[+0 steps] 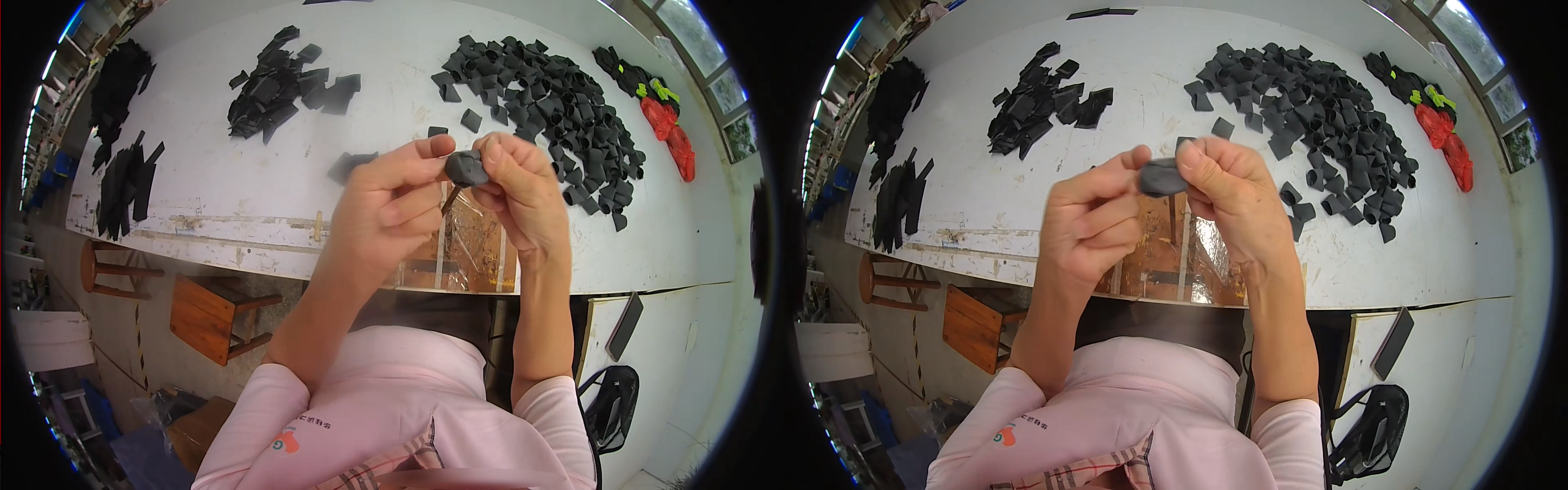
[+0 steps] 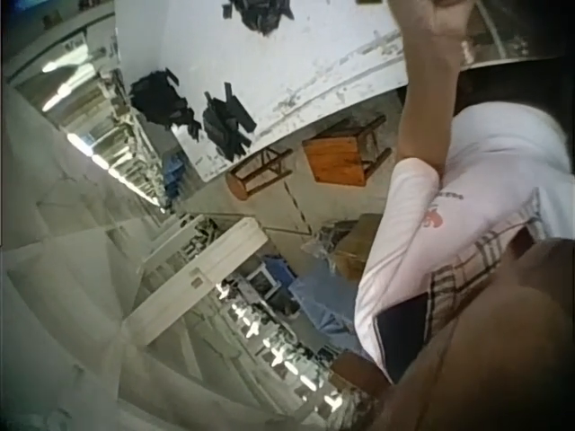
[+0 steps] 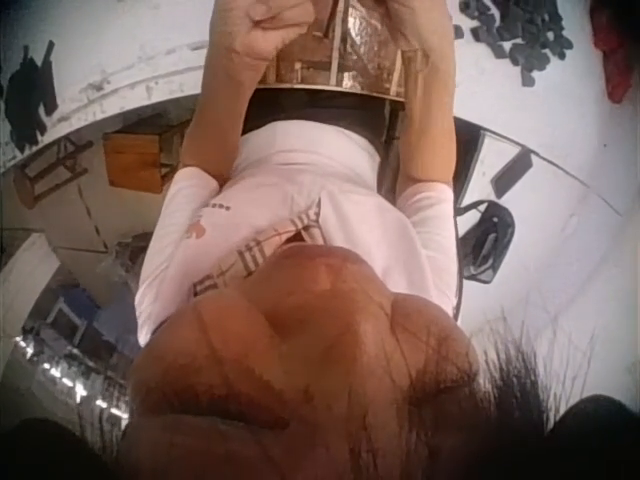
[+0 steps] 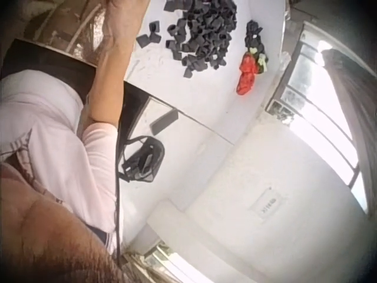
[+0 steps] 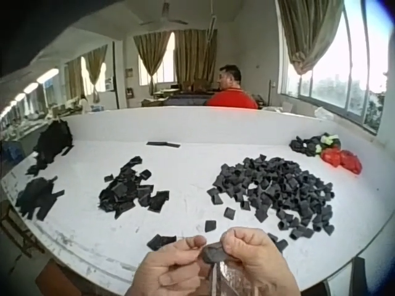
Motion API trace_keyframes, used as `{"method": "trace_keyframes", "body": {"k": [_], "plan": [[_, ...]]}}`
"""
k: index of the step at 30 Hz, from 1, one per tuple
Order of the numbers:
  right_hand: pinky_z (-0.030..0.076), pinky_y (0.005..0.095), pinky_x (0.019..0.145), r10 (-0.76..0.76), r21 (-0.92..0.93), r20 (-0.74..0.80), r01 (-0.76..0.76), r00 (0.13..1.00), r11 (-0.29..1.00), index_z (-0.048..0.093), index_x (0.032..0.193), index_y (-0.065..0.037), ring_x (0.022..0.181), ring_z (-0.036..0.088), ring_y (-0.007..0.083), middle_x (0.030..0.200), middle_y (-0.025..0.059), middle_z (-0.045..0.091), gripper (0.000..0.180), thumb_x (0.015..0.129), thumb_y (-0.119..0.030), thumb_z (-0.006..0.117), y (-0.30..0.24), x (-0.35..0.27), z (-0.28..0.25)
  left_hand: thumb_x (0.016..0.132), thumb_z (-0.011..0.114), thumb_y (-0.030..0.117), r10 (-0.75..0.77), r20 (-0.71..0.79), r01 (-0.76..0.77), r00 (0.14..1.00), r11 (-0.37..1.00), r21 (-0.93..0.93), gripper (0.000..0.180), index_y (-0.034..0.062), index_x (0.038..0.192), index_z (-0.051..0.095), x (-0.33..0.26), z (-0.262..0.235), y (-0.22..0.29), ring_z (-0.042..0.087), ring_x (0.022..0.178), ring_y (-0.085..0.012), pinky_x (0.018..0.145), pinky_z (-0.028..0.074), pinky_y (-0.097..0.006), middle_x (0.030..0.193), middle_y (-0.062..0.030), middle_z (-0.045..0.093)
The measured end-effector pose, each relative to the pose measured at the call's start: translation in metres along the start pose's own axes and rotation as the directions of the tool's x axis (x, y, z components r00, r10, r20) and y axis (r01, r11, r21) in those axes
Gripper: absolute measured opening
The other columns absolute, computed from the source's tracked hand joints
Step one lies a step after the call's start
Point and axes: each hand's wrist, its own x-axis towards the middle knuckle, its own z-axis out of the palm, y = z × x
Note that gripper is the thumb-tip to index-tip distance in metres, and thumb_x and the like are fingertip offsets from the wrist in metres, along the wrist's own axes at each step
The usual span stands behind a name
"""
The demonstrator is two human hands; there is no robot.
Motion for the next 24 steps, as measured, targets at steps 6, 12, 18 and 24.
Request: {"method": "trace_keyframes", "body": {"k": [6, 12, 18, 24], "plan": [[0.026, 0.0169, 0.042, 0.103, 0.153, 0.043, -0.109, 0.994, 0.982, 0.054, 0.079, -0.001, 0.049, 0.031, 0.0040, 0.062, -0.0024, 0.044, 0.026, 0.081, -0.026, 0.061, 0.020, 0.008, -0.012, 0.084, 0.043, 0.000, 0.044, -0.228, -0.039, 0.973, 0.999, 0.024, 0.015, 0.0033, 0.097, 0.049, 0.008, -0.025, 0.000, 0.029, 0.034, -0.0032, 0.032, 0.022, -0.018, 0.060, -0.0010, 0.048], [0.027, 0.0173, 0.043, 0.119, 0.211, 0.124, -0.144, 0.985, 0.967, 0.055, 0.078, -0.001, 0.050, 0.032, 0.0038, 0.062, -0.0027, 0.044, 0.025, 0.083, -0.025, 0.059, 0.028, 0.013, -0.016, 0.084, 0.046, 0.000, 0.108, -0.312, -0.107, 0.944, 0.994, 0.020, 0.015, 0.0038, 0.098, 0.050, 0.009, -0.031, -0.004, 0.032, 0.036, -0.0033, 0.034, 0.024, -0.018, 0.065, -0.0017, 0.052], [0.033, 0.0189, 0.048, -0.036, -0.123, -0.013, 0.034, 0.999, 0.992, 0.056, 0.077, -0.002, 0.053, 0.040, 0.0057, 0.062, -0.0018, 0.048, 0.027, 0.085, -0.028, 0.056, 0.021, 0.004, -0.013, 0.084, 0.046, 0.000, 0.429, -0.137, -0.223, 0.893, 0.685, 0.694, 0.020, -0.0018, 0.104, 0.050, 0.003, -0.026, -0.016, 0.047, 0.049, -0.0061, 0.044, 0.037, -0.016, 0.080, -0.0083, 0.058], [0.041, 0.0244, 0.055, -0.411, -0.671, -0.239, 0.156, 0.880, 0.725, 0.056, 0.088, 0.001, 0.062, 0.051, 0.0137, 0.074, 0.0079, 0.054, 0.028, 0.075, -0.022, 0.064, 0.007, -0.018, 0.001, 0.083, 0.049, -0.001, 0.514, 0.535, -0.337, 0.670, -0.432, 0.837, 0.024, -0.0036, 0.107, 0.052, 0.011, -0.005, -0.014, 0.054, 0.085, -0.0131, 0.079, 0.042, -0.024, 0.094, -0.0114, 0.058]]}}
